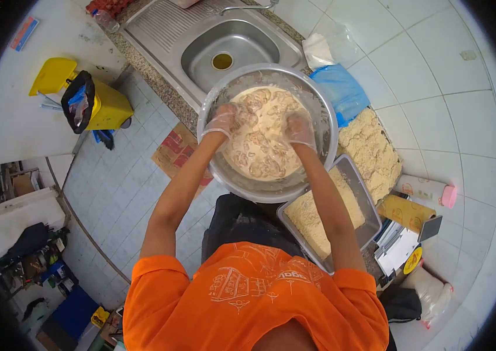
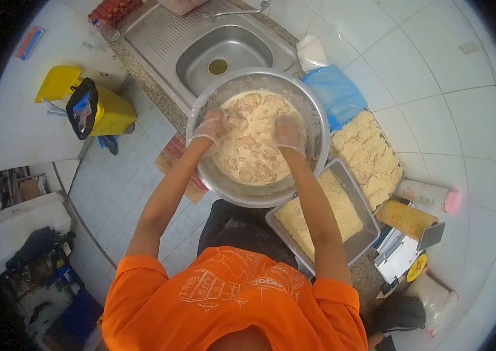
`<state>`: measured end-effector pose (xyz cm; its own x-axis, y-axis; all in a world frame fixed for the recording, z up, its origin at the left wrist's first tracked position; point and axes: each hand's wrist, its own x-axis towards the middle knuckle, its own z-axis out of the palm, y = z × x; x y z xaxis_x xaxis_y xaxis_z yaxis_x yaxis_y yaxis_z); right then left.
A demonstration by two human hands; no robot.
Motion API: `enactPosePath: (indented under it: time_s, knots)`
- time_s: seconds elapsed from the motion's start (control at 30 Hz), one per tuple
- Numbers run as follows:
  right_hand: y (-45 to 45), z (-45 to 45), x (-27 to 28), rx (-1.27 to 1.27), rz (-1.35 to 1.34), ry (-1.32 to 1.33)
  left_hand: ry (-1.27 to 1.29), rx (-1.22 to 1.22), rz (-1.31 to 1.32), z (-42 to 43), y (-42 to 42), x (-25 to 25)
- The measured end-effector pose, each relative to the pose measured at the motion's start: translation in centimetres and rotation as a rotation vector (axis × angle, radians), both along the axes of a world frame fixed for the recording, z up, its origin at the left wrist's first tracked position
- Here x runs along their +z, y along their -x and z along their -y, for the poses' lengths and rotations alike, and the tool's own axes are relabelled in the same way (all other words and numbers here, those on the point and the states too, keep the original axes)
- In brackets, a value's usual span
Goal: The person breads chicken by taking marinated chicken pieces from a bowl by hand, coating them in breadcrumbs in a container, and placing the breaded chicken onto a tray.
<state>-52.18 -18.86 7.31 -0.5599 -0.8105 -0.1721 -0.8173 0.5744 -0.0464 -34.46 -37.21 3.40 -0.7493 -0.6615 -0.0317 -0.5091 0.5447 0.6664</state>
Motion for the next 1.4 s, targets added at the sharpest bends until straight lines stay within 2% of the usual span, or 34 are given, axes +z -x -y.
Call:
enactPosePath:
  time_s: [0.07, 0.17, 0.27, 0.37, 0.4, 0.47, 0.5, 0.57, 0.6, 0.7, 0.8, 0.9, 0.97, 1.0, 1.1, 1.13, 1.17, 1.2, 1.23, 1.33, 1.4]
  knots:
    - [1.2, -0.8, -0.6, -0.094, 0.047, 0.161, -0.109, -0.063, 0.095, 0.2, 0.2, 3.3]
    - [3.1, -1.4, -0.2, -0.233, 0.053, 0.277, -0.066, -0.201, 0.177, -1.2, 0.1, 11.5]
    - [2.3, -1.5, 0.6, -0.238, -0.095, 0.315, -0.023, -0.145, 0.164, -0.5, 0.0, 7.8]
    - [-0.9, -1.1, 2.3, -0.061, -0.306, 0.288, -0.047, -0.174, 0.027, -1.0, 0.1, 9.7]
    - [-2.2, -1.0, 3.0, 0.015, -0.379, 0.268, -0.022, -0.182, 0.059, -1.4, 0.4, 10.3]
    - [-0.9, -0.9, -1.8, 0.047, -0.407, 0.311, 0.039, -0.189, 0.122, -1.8, 0.9, 11.5]
    - [1.0, -0.9, -5.9, 0.012, -0.375, 0.376, 0.021, -0.163, 0.092, -1.8, 1.0, 12.3]
    - [5.1, -1.7, -12.9, -0.108, -0.128, 0.659, -0.024, -0.112, 0.042, -2.3, 0.4, 13.6]
    - [5.4, -1.7, -11.0, -0.2, 0.133, 0.938, -0.027, -0.087, 0.093, -2.3, 0.4, 14.1]
    - [4.7, -3.5, -1.6, -0.183, 0.191, 0.576, -0.045, -0.052, 0.203, -2.9, 0.7, 16.7]
    - [3.9, -5.9, 2.4, -0.455, 0.326, 0.391, -0.05, -0.12, 0.182, -4.8, 1.2, 20.3]
    - [2.7, -11.3, 8.6, -0.192, 0.256, 0.506, -0.057, -0.23, 0.062, -7.7, 1.8, 21.9]
    - [0.4, -14.3, 17.0, -0.109, 0.371, 0.54, -0.093, -0.333, -0.028, -10.9, 2.4, 24.7]
    - [-0.5, -16.3, 19.0, -0.082, 0.428, 0.556, -0.106, -0.381, 0.106, -12.5, 2.8, 25.4]
    - [-1.2, -26.2, 17.1, 0.06, 0.406, 0.562, -0.163, -0.622, 0.051, -18.9, 3.8, 27.8]
    - [-2.1, -26.3, 21.3, 0.04, 0.537, 0.38, -0.204, -0.749, 0.17, -20.9, 5.0, 27.2]
    - [-2.6, -27.1, 22.5, -0.007, 0.568, 0.245, -0.137, -0.826, 0.205, -22.8, 6.2, 25.3]
    - [-2.6, -28.7, 20.9, -0.07, 0.542, 0.151, -0.066, -0.896, 0.236, -24.6, 7.3, 22.1]
    - [-2.3, -30.7, 18.3, -0.141, 0.494, 0.087, 0.012, -0.959, 0.264, -26.4, 8.5, 19.2]
    - [-1.2, -37.5, 8.0, -0.449, 0.31, 0.107, -0.011, -1.162, 0.515, -30.9, 13.1, 13.0]
    - [-3.2, -40.7, 2.0, -0.608, 0.165, 0.077, 0.049, -1.129, 0.577, -32.2, 13.4, 9.0]
